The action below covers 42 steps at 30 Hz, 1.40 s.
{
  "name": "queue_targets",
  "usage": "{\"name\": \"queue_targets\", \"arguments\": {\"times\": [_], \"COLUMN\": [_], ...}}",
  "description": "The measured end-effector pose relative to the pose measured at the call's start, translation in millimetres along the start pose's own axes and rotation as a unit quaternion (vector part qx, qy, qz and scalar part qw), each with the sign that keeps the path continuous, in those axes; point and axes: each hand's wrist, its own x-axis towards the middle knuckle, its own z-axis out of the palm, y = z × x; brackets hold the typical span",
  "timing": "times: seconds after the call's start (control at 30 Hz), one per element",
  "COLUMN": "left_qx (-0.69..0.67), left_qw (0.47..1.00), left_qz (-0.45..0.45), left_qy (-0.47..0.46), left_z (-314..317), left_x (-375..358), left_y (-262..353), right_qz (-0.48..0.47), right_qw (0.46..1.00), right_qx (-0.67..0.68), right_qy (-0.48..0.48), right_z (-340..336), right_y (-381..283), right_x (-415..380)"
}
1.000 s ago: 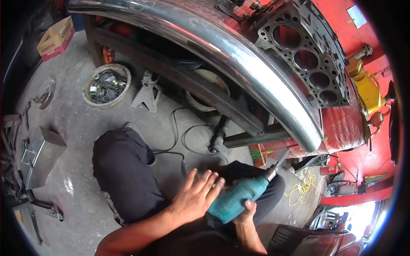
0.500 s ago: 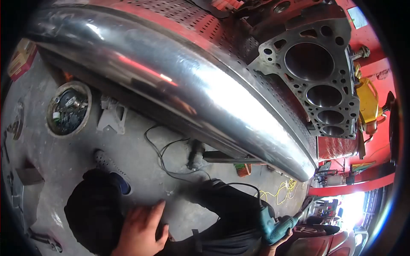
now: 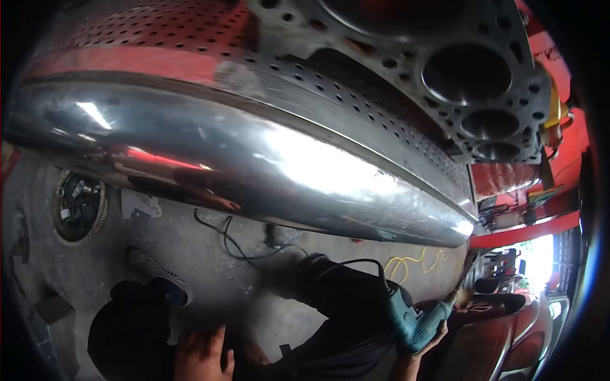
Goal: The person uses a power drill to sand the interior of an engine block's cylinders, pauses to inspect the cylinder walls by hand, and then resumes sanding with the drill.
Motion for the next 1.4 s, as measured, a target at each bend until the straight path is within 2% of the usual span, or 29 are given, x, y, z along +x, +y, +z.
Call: {"name": "queue_targets", "arguments": {"times": [0.07, 0.13, 0.17, 0.2, 0.23, 0.27, 0.3, 0.33, 0.37, 0.43, 0.53, 0.63, 0.73, 0.83, 0.93, 1.13, 1.23, 1.33, 1.4], "left_qx": [0.009, 0.015, 0.032, 0.020, 0.037, 0.051, 0.040, 0.066, 0.082, 0.044, 0.113, 0.107, 0.078, 0.095, 0.150, 0.150, 0.191, 0.201, 0.175], "left_qw": [1.000, 0.998, 0.998, 0.995, 0.989, 0.987, 0.972, 0.976, 0.979, 0.969, 0.974, 0.957, 0.972, 0.968, 0.930, 0.935, 0.943, 0.942, 0.961], "left_qz": [-0.009, -0.033, -0.029, -0.046, -0.047, -0.042, -0.095, -0.074, -0.049, -0.077, 0.043, 0.000, 0.032, 0.020, -0.035, 0.000, 0.075, 0.007, 0.026], "left_qy": [-0.008, -0.055, -0.055, -0.083, -0.132, -0.146, -0.213, -0.194, -0.178, -0.229, -0.192, -0.268, -0.221, -0.233, -0.333, -0.321, -0.263, -0.269, -0.211], "left_z": [10.0, 18.0, 23.0, 31.7, 38.4, 44.6, 47.8, 58.7, 71.1, 77.3, 89.9, 96.6, 103.3, 108.0, 112.0, 122.9, 128.4, 119.8, 107.2], "left_x": [-4.0, -7.2, -6.6, -8.3, -3.7, 1.4, 8.8, 8.1, 8.9, 16.1, 11.2, 11.9, 11.1, 18.2, 21.6, 21.2, 7.8, 16.6, 26.3], "left_y": [-1.7, 1.1, 4.6, 3.3, 0.6, 1.3, 4.4, 2.0, -1.0, -0.8, -7.2, -6.2, -11.9, -12.9, -13.1, -17.6, -34.1, -24.9, -10.6], "right_qz": [-0.153, -0.307, -0.265, -0.181, -0.085, -0.019, 0.042, 0.074, 0.093, 0.054, 0.035, 0.058, 0.075, 0.091, 0.104, 0.102, 0.104, 0.106, 0.108], "right_qw": [0.970, 0.861, 0.903, 0.962, 0.995, 0.998, 0.989, 0.978, 0.967, 0.961, 0.974, 0.977, 0.974, 0.970, 0.969, 0.969, 0.969, 0.972, 0.977], "right_qx": [-0.176, -0.397, -0.328, -0.199, -0.040, 0.055, 0.130, 0.181, 0.215, 0.259, 0.222, 0.204, 0.213, 0.224, 0.223, 0.225, 0.223, 0.208, 0.180], "right_qy": [0.065, 0.084, 0.085, 0.051, 0.018, -0.015, -0.050, -0.078, -0.106, -0.082, -0.033, -0.009, -0.002, -0.002, -0.003, -0.010, -0.007, -0.019, -0.032], "right_z": [-21.3, -68.3, -84.4, -71.3, -52.3, -34.3, -15.2, -9.8, -4.4, -39.7, -57.3, -57.6, -55.3, -53.1, -48.7, -42.2, -43.3, -45.8, -53.0], "right_y": [7.6, 13.6, 21.5, 20.5, 13.7, 11.0, 4.6, 1.0, -4.4, 13.1, 20.1, 24.8, 31.5, 39.6, 44.8, 47.9, 48.9, 45.9, 43.0], "right_x": [-2.0, 2.2, 1.9, 0.0, -2.1, -0.9, 0.2, 1.2, 4.2, -1.6, 2.5, 12.9, 18.8, 26.4, 30.4, 30.5, 24.8, 26.0, 26.2]}}
